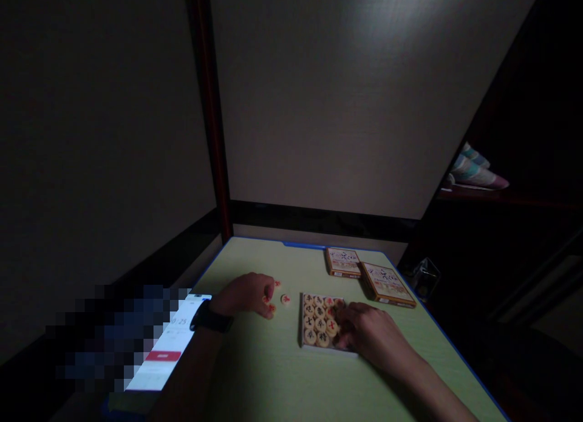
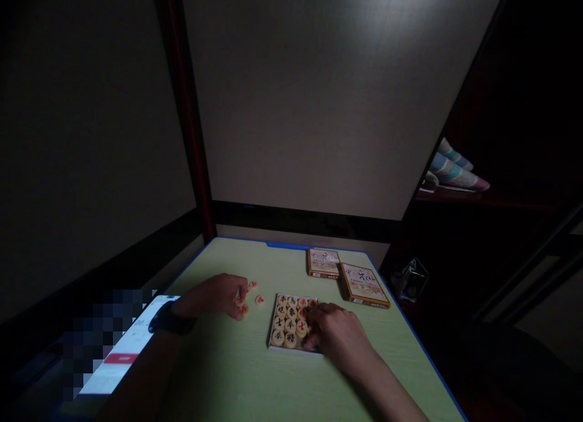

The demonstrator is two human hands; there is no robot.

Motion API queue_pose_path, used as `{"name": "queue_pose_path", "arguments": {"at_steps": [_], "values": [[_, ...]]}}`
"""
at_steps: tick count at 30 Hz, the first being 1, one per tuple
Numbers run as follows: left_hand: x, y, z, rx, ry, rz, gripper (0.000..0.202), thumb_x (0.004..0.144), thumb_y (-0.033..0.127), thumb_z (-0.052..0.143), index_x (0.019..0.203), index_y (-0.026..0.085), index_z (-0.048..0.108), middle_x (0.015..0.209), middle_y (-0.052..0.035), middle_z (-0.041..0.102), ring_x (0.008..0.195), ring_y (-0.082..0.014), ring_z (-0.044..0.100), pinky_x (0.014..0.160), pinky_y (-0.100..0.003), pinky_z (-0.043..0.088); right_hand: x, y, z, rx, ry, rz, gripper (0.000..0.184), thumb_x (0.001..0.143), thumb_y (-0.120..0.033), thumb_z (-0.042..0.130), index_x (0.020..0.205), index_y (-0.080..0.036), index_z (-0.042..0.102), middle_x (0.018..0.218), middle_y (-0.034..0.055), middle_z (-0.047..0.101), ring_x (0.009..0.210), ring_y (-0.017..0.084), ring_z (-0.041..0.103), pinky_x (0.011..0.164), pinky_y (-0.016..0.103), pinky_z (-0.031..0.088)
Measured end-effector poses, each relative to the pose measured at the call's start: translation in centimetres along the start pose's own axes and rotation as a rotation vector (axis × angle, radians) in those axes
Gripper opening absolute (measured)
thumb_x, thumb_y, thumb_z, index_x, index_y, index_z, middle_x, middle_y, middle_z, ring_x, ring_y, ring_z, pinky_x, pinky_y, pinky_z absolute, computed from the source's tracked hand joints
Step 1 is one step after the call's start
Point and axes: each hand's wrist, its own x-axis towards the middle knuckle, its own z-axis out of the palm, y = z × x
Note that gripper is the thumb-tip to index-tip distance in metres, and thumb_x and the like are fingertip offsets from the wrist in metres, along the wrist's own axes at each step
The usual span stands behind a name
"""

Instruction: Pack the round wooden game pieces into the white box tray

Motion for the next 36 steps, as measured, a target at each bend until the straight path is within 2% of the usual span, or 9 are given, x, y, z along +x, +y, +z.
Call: {"name": "queue_pose_path", "arguments": {"at_steps": [4,8,12,16,21,25,27,30,36], "values": [[-0.3,0.1,-0.2,0.010,-0.016,-0.005,0.025,0.054,0.024,0.078,0.075,0.021,0.065,0.077,0.0026,0.065,0.072,-0.0186,0.058,0.059,-0.025,0.025,-0.3,0.5,-0.2,0.162,0.014,-0.008,0.006,0.076,-0.022,0.072,0.082,-0.022,0.072,0.089,0.0038,0.073,0.080,0.020,0.067,0.067,0.026,0.042],[-0.2,0.2,0.0,-0.004,0.003,0.018,0.023,0.053,0.019,0.078,0.073,0.022,0.069,0.076,0.0021,0.066,0.070,-0.0191,0.057,0.061,-0.026,0.027,-0.4,1.3,0.4,0.301,0.083,-0.021,0.005,0.082,-0.023,0.067,0.082,-0.022,0.073,0.087,0.0035,0.073,0.082,0.020,0.068,0.071,0.027,0.046],[0.3,0.1,0.4,-0.023,-0.005,0.047,0.022,0.054,0.018,0.078,0.074,0.022,0.071,0.076,0.0027,0.067,0.069,-0.0171,0.057,0.061,-0.025,0.029,-0.3,1.9,0.9,0.335,0.178,-0.026,0.017,0.088,-0.029,0.060,0.078,-0.021,0.072,0.082,0.0049,0.073,0.076,0.020,0.067,0.068,0.029,0.046],[0.8,-0.3,0.9,-0.006,-0.051,0.046,0.016,0.058,0.023,0.077,0.073,0.021,0.071,0.074,0.0020,0.067,0.071,-0.0172,0.059,0.060,-0.025,0.031,-0.2,1.9,1.0,0.361,0.230,-0.053,0.025,0.091,-0.033,0.057,0.075,-0.020,0.071,0.076,0.0045,0.071,0.069,0.019,0.066,0.065,0.029,0.046],[1.0,-0.6,1.2,-0.014,-0.035,0.068,0.012,0.064,0.025,0.074,0.071,0.019,0.067,0.076,0.0019,0.065,0.076,-0.0157,0.059,0.066,-0.023,0.039,-0.2,1.9,1.2,0.416,0.272,-0.067,0.031,0.093,-0.040,0.056,0.074,-0.019,0.070,0.071,0.0035,0.070,0.064,0.017,0.064,0.062,0.028,0.046],[0.8,0.7,1.1,-0.271,-0.041,0.179,0.016,0.076,0.031,0.068,0.083,0.016,0.065,0.086,-0.0025,0.067,0.082,-0.0159,0.060,0.071,-0.025,0.044,-0.4,1.3,1.0,0.425,0.278,-0.103,0.029,0.095,-0.038,0.055,0.082,-0.019,0.072,0.077,0.0050,0.070,0.070,0.018,0.065,0.067,0.029,0.048],[0.9,1.9,1.4,-0.483,-0.145,0.217,0.022,0.081,0.034,0.065,0.092,0.016,0.064,0.088,-0.0042,0.068,0.082,-0.0158,0.061,0.071,-0.025,0.046,-0.3,0.6,0.8,0.436,0.276,-0.176,0.026,0.096,-0.036,0.054,0.101,-0.019,0.073,0.089,0.0067,0.071,0.079,0.019,0.066,0.073,0.029,0.051],[1.1,3.6,2.5,-0.707,-0.302,0.256,0.027,0.083,0.039,0.066,0.097,0.016,0.064,0.084,-0.0037,0.069,0.077,-0.0143,0.062,0.067,-0.024,0.046,-0.1,-0.9,0.5,0.425,0.252,-0.317,0.036,0.099,-0.035,0.050,0.130,-0.023,0.062,0.102,0.0085,0.068,0.090,0.019,0.065,0.079,0.030,0.052],[1.5,5.2,4.7,-0.885,-0.375,0.307,0.040,0.074,0.048,0.077,0.094,0.015,0.068,0.087,-0.0041,0.070,0.079,-0.0141,0.064,0.073,-0.026,0.049,0.1,-2.0,0.2,0.372,0.271,-0.474,0.035,0.100,-0.036,0.046,0.122,-0.023,0.070,0.099,0.0092,0.067,0.090,0.019,0.064,0.076,0.028,0.052]]}}
